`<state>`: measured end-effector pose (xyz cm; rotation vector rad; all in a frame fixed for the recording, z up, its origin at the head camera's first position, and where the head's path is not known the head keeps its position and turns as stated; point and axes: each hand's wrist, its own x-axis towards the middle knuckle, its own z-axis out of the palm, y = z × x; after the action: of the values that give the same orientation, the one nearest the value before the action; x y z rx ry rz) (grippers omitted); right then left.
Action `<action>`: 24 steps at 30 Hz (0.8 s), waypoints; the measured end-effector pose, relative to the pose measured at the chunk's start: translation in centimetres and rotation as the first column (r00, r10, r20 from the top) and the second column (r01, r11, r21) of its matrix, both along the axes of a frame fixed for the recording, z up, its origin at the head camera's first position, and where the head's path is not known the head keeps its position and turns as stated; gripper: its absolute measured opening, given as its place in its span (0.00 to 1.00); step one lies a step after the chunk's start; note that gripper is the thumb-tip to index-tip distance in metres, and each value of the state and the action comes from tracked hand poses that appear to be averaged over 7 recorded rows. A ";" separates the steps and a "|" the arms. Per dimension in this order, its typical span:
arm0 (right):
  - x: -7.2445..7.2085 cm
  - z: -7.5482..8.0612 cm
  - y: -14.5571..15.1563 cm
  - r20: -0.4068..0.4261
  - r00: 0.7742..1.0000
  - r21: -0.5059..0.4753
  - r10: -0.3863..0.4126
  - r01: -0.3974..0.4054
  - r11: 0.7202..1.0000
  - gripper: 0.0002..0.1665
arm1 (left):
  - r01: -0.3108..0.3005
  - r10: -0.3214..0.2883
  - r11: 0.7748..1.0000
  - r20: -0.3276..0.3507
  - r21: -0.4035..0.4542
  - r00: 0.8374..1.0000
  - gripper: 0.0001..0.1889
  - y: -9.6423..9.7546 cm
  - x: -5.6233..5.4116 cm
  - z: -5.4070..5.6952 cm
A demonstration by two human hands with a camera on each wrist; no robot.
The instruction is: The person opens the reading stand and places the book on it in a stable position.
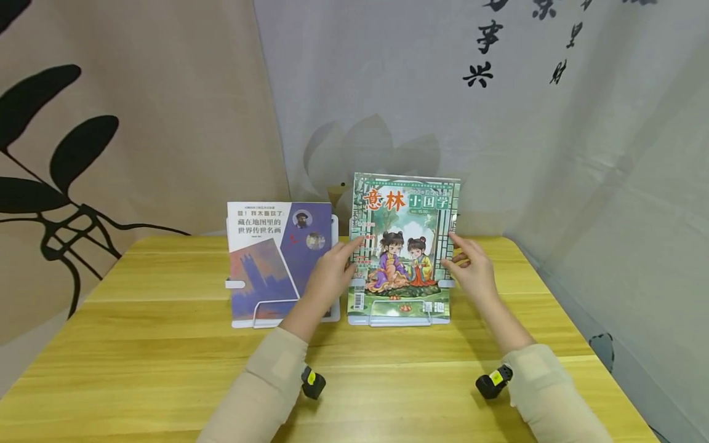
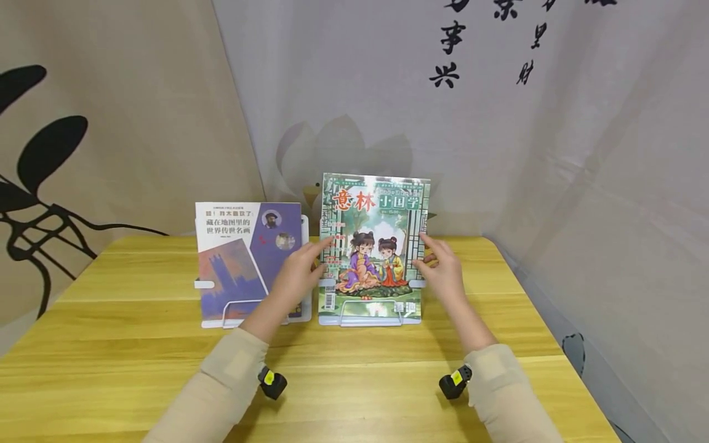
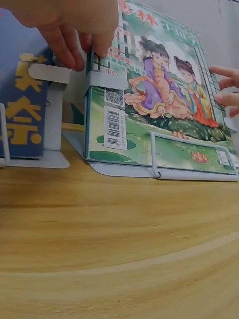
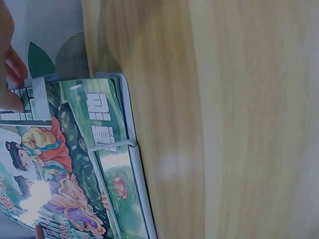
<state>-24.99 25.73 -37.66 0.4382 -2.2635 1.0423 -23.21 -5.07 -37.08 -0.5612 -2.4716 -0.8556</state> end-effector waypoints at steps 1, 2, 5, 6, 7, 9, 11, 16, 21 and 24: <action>0.2 0.1 0.1 0.007 1.000 0.019 0.004 -0.004 1.000 0.40 | -0.004 0.004 1.000 -0.006 -0.018 1.000 0.33 -0.1 0.0 0.1; 0.3 0.3 0.3 0.011 1.000 0.040 0.008 -0.008 0.999 0.40 | -0.005 0.005 1.000 -0.009 -0.029 1.000 0.33 -0.2 0.0 0.3; 0.8 1.1 0.8 0.024 1.000 0.112 0.018 -0.021 0.993 0.40 | -0.002 0.002 1.000 -0.002 -0.030 1.000 0.32 -0.5 0.1 0.6; 0.9 1.4 0.9 0.026 0.999 0.136 0.022 -0.025 0.990 0.40 | 0.002 -0.002 1.000 0.005 -0.025 1.000 0.32 -0.6 0.2 0.7; 1.0 1.7 1.1 0.026 0.999 0.158 0.026 -0.030 0.987 0.39 | 0.008 -0.008 1.000 0.012 -0.020 1.000 0.32 -0.8 0.3 0.8; 1.2 2.4 1.4 0.031 0.999 0.194 0.033 -0.039 0.980 0.38 | 0.020 -0.020 1.000 0.023 -0.013 1.000 0.31 -1.1 0.5 1.0; 1.5 3.0 1.7 0.037 0.999 0.224 0.031 -0.039 0.974 0.37 | 0.034 -0.034 0.999 0.021 -0.010 0.999 0.30 -1.6 0.7 1.3; 2.4 4.7 2.3 0.042 0.999 0.273 0.019 -0.030 0.962 0.34 | 0.054 -0.054 0.999 -0.011 -0.009 0.998 0.28 -3.0 1.5 2.1; 3.4 6.1 3.4 -0.020 0.999 0.325 -0.027 0.032 0.945 0.33 | 0.053 -0.055 0.998 -0.083 -0.025 0.995 0.25 -5.2 2.6 3.1; 3.7 6.7 4.1 -0.065 0.996 0.343 -0.065 0.084 0.936 0.32 | 0.047 -0.049 0.999 -0.129 -0.023 0.990 0.24 -7.0 3.3 3.7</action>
<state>-21.26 29.86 -30.91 0.5121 -2.4001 0.5848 -19.87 -12.11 -33.36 -0.6645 -2.3601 -0.7880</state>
